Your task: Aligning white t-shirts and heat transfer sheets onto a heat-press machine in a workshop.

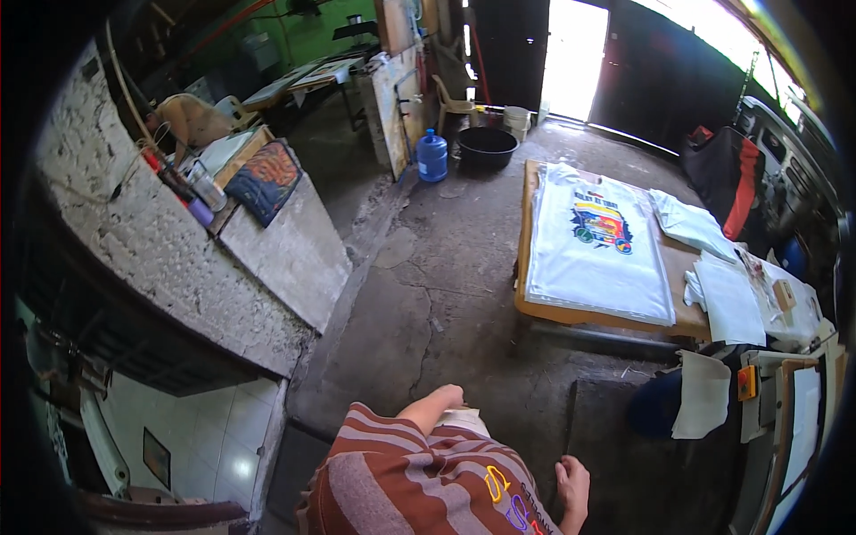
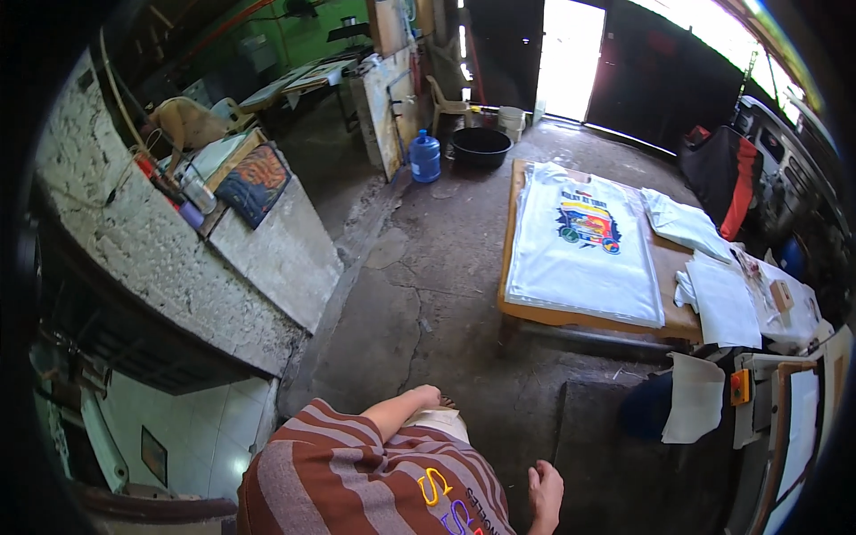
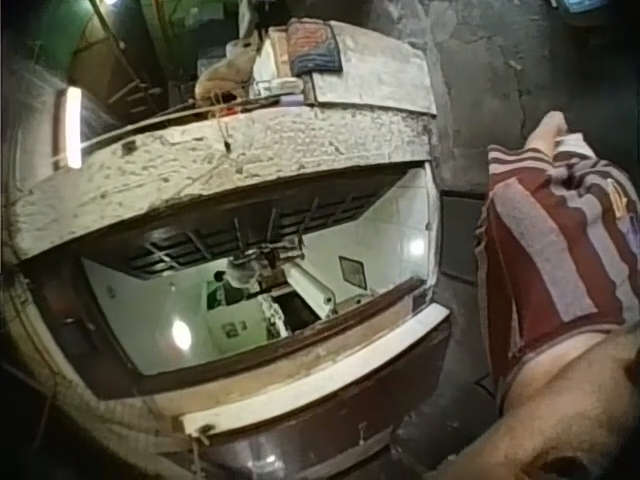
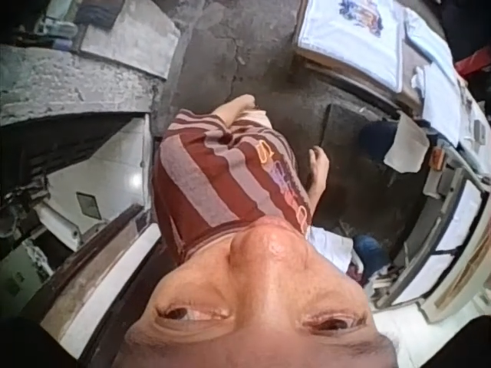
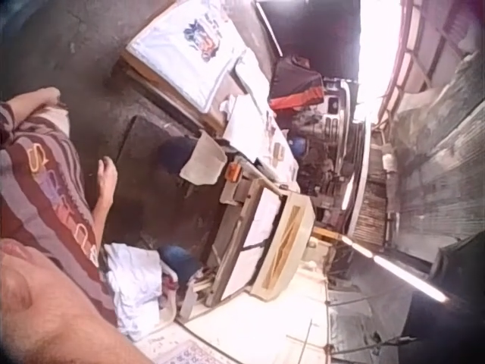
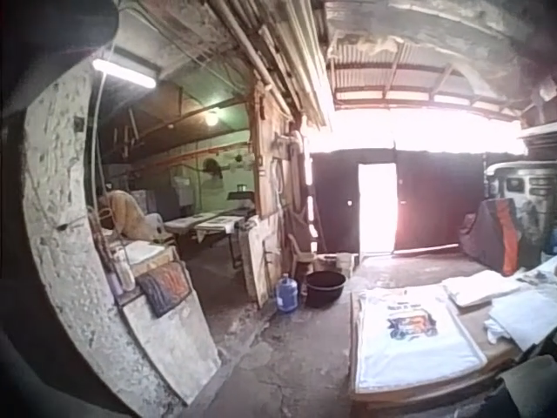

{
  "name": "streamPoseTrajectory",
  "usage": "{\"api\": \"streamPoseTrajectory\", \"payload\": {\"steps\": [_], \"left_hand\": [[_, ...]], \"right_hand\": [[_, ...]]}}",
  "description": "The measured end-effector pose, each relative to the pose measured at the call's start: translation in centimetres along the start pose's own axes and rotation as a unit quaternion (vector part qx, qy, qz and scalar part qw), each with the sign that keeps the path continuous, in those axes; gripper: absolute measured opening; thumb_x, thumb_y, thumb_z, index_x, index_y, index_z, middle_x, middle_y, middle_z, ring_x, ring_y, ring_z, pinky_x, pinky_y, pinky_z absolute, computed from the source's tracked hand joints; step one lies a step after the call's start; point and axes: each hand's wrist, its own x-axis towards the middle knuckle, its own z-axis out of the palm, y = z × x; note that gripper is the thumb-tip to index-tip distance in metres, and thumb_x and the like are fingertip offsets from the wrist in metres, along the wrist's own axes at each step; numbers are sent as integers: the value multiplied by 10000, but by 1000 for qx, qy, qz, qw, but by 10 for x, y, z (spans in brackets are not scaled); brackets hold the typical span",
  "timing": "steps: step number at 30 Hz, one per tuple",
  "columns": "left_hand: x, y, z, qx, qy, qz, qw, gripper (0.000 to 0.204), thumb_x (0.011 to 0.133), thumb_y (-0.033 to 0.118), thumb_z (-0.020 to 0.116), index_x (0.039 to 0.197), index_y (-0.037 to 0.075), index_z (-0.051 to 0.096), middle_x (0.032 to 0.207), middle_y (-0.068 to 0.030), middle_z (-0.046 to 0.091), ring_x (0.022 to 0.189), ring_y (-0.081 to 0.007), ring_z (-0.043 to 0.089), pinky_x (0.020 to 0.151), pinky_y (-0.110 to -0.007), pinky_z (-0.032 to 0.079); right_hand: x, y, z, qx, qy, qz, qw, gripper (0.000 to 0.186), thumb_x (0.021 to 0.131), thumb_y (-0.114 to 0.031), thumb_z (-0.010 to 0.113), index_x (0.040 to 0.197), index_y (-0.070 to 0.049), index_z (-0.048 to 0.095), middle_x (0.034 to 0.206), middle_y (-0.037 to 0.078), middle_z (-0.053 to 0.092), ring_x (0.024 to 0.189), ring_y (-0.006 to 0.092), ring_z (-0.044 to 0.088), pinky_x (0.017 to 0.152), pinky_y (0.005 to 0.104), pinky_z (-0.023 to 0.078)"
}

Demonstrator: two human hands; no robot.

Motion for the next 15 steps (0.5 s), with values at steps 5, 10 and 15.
{"api": "streamPoseTrajectory", "payload": {"steps": [5,10,15], "left_hand": [[-39,-40,17,-22,-18,-67,997,305,758,176,541,1020,47,633,1100,-163,580,1020,-304,563,834,-393,462],[-52,-40,52,-35,-38,-24,998,344,746,291,553,977,57,652,1075,-164,595,1013,-297,567,837,-389,441],[-52,-10,23,51,-45,7,998,325,734,237,548,969,36,649,1041,-178,607,997,-296,578,814,-396,453]], "right_hand": [[10,-44,23,11,-101,-106,989,303,795,-226,567,1016,-20,587,954,182,602,906,332,576,784,390,448],[-1,-32,31,81,-200,-21,976,289,811,-228,554,1027,-40,595,976,201,597,931,344,566,800,387,444],[-38,10,23,2,-98,-30,995,319,799,-235,578,1031,-16,594,986,196,604,937,331,575,802,381,452]]}}
